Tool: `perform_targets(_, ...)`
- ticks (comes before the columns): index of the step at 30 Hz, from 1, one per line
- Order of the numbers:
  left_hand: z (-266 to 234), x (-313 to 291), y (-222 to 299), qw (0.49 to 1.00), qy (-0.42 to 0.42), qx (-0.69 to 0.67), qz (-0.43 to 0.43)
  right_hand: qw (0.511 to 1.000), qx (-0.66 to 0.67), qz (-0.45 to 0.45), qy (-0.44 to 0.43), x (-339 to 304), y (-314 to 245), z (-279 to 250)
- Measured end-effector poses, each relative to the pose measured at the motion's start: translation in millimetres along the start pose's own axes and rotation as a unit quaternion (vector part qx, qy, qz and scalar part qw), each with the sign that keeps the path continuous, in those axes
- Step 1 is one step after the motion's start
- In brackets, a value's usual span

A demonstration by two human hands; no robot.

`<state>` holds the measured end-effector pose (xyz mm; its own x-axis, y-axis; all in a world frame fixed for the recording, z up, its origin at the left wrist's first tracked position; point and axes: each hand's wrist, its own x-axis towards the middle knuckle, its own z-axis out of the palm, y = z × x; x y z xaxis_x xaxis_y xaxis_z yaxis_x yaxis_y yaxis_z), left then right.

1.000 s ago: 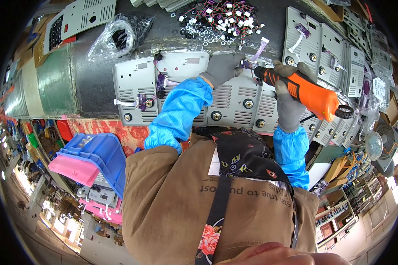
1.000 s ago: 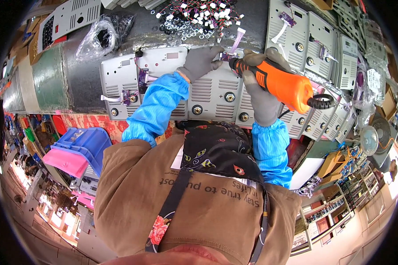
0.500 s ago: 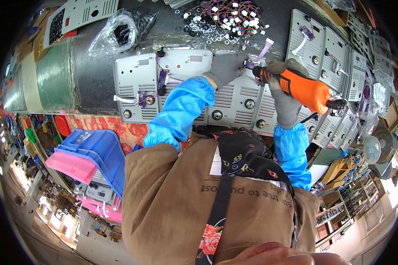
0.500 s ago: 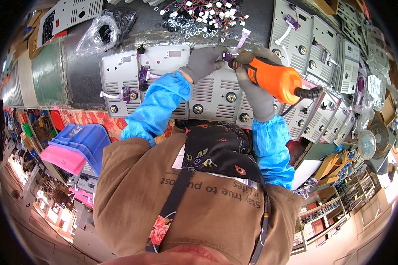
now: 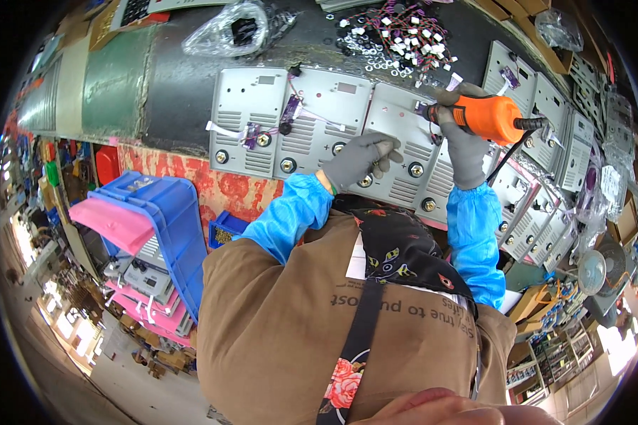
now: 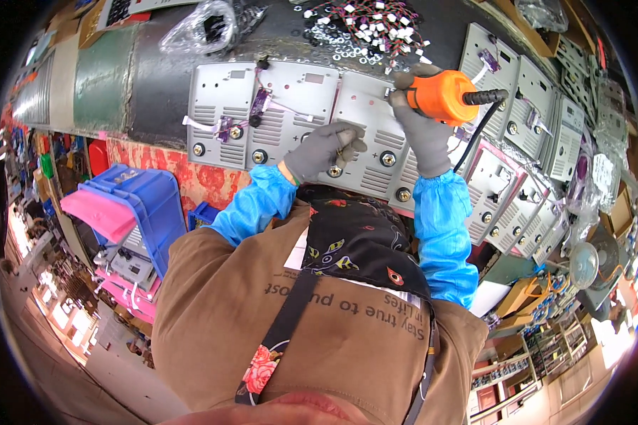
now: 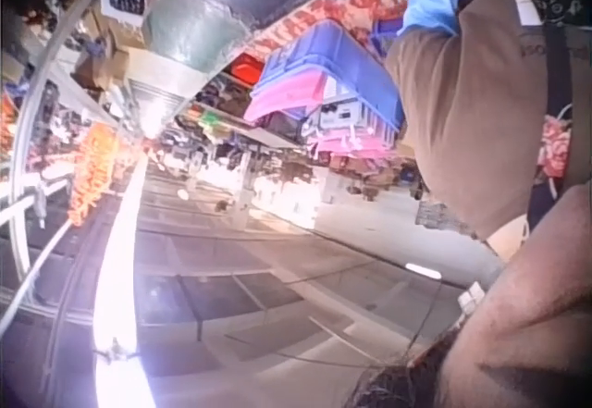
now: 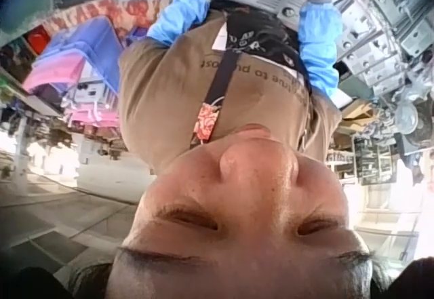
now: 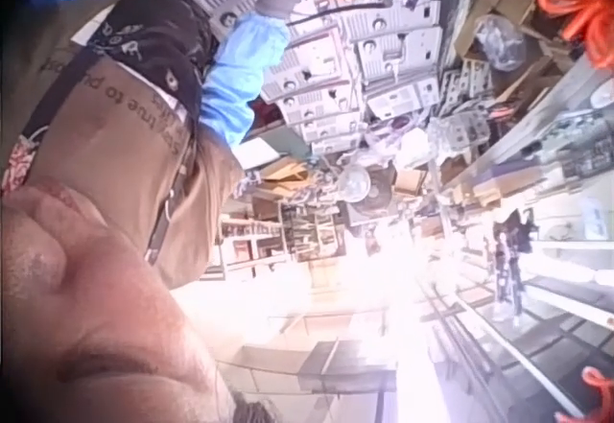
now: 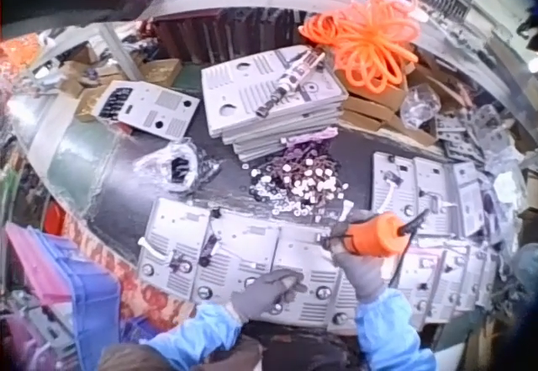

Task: The person fastens components onto a metal faceplate using an electric screwdriver. The screws are driven into the faceplate to secure a circuit board.

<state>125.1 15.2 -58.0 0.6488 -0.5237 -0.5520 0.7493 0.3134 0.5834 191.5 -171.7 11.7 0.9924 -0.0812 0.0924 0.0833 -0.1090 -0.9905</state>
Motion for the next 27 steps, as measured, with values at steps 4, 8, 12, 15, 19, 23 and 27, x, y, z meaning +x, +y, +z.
perform_targets(4,-3,-9,-19,0.999,0.032,0.043,-0.001,0.999,0.041,0.010,0.004,-5,-5,-3)
perform_targets(8,-8,-16,-16,0.999,0.034,-0.022,0.002,0.987,-0.125,-0.095,0.018,-20,-24,-15)
perform_targets(12,-21,-23,-25,0.977,0.073,-0.191,0.067,0.973,0.139,-0.178,-0.048,-48,-70,-3)
perform_targets(15,-35,-18,-33,0.947,-0.033,-0.320,0.012,0.961,0.210,-0.160,-0.088,-65,-84,6)
perform_targets(19,-18,-20,-27,0.975,0.056,-0.198,0.080,0.955,0.221,-0.163,-0.114,-77,-75,8)
perform_targets(23,-26,-23,-28,0.952,0.008,-0.303,0.043,0.955,0.214,-0.163,-0.125,-81,-79,14)
perform_targets(27,-29,-25,-25,0.962,0.020,-0.272,0.021,0.953,0.221,-0.160,-0.128,-81,-79,19)
